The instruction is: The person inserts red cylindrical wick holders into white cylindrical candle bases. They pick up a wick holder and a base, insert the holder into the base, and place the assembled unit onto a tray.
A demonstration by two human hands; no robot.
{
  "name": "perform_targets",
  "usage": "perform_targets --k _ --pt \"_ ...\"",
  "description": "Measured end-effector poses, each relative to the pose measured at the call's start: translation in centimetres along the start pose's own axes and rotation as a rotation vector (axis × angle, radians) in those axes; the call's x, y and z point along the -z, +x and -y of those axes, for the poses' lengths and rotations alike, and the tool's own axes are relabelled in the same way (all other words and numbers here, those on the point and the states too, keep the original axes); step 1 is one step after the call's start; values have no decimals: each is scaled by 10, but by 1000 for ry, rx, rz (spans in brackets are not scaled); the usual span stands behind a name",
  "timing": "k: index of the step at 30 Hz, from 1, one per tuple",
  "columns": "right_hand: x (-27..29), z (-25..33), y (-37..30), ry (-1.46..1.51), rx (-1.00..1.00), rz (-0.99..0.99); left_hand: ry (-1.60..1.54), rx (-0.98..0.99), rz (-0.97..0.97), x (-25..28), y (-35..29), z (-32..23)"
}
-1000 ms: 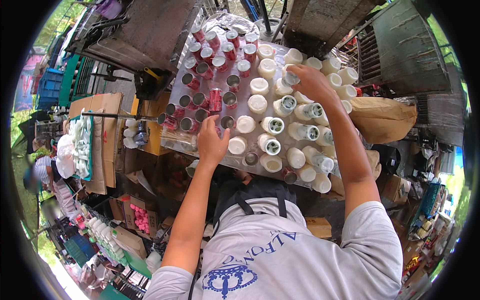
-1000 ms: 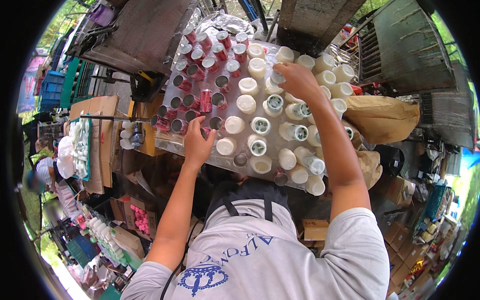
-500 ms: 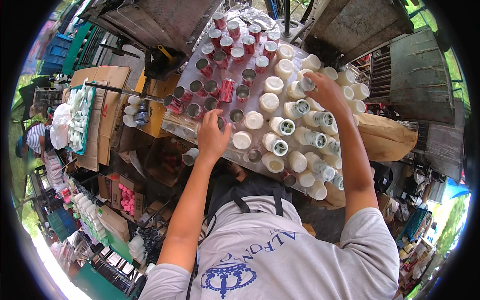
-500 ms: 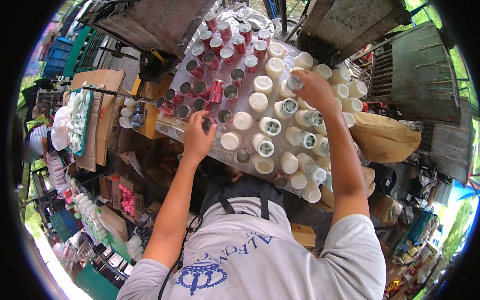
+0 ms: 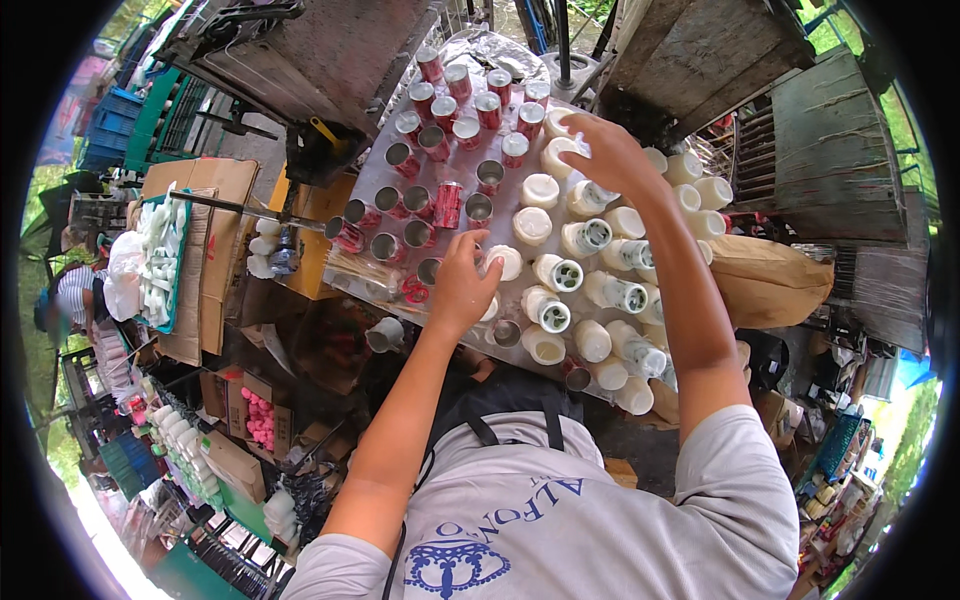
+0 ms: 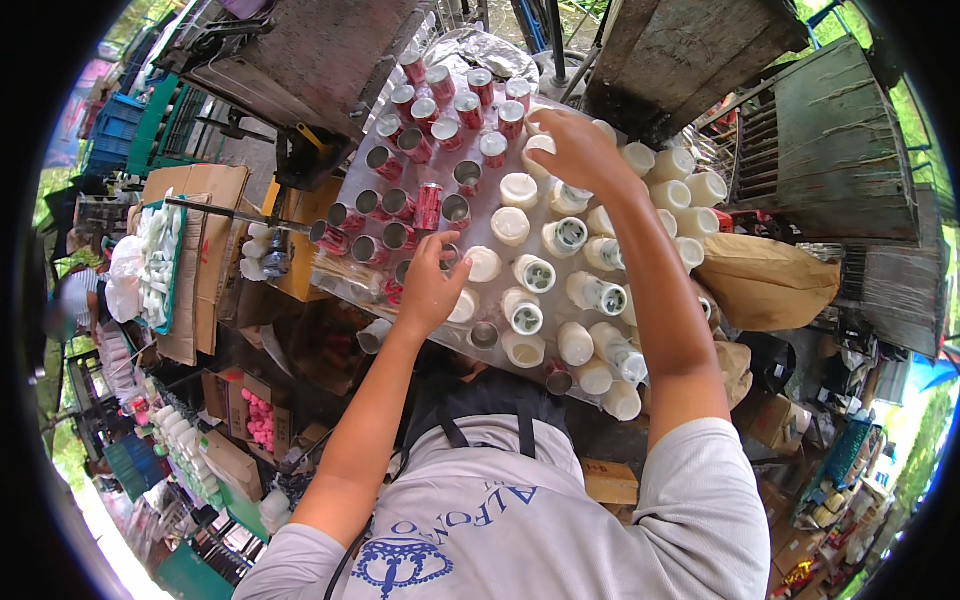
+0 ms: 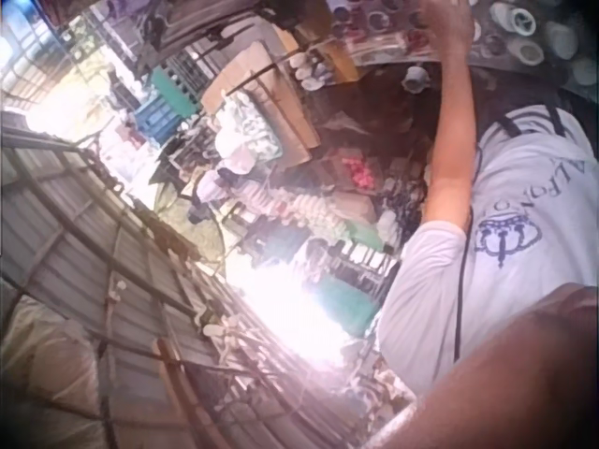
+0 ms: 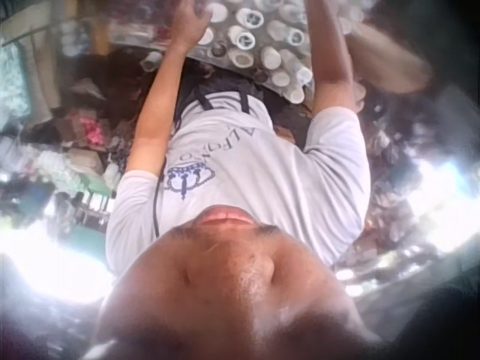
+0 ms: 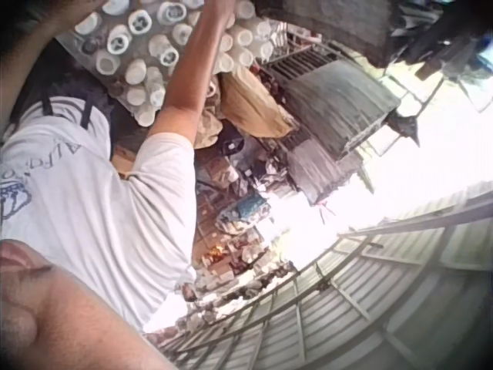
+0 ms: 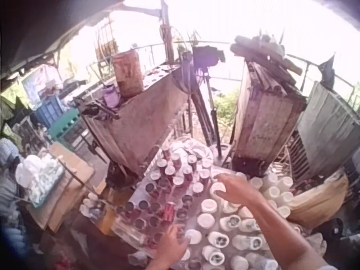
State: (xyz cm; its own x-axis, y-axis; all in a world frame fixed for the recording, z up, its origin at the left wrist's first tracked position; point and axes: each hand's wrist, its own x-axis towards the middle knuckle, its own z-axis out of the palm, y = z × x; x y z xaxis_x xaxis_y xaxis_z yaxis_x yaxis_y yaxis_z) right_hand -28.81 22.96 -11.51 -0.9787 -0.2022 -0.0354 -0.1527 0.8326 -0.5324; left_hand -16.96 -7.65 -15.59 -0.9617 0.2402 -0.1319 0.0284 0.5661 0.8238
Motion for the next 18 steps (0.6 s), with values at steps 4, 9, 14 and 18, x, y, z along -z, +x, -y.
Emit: perform_targets --k 4,9,14,18 --pt "-68 3 77 -320 84 222 10 -21 24 3 -11 6" --pt "-122 -3 115 -581 232 265 -4 10 -14 21 -23 6" --pt "-127 -13 117 -478 161 300 -8 20 -81 36 -33 20" --pt "-97 -13 104 -251 212 101 -37 60 -113 47 -38 20"
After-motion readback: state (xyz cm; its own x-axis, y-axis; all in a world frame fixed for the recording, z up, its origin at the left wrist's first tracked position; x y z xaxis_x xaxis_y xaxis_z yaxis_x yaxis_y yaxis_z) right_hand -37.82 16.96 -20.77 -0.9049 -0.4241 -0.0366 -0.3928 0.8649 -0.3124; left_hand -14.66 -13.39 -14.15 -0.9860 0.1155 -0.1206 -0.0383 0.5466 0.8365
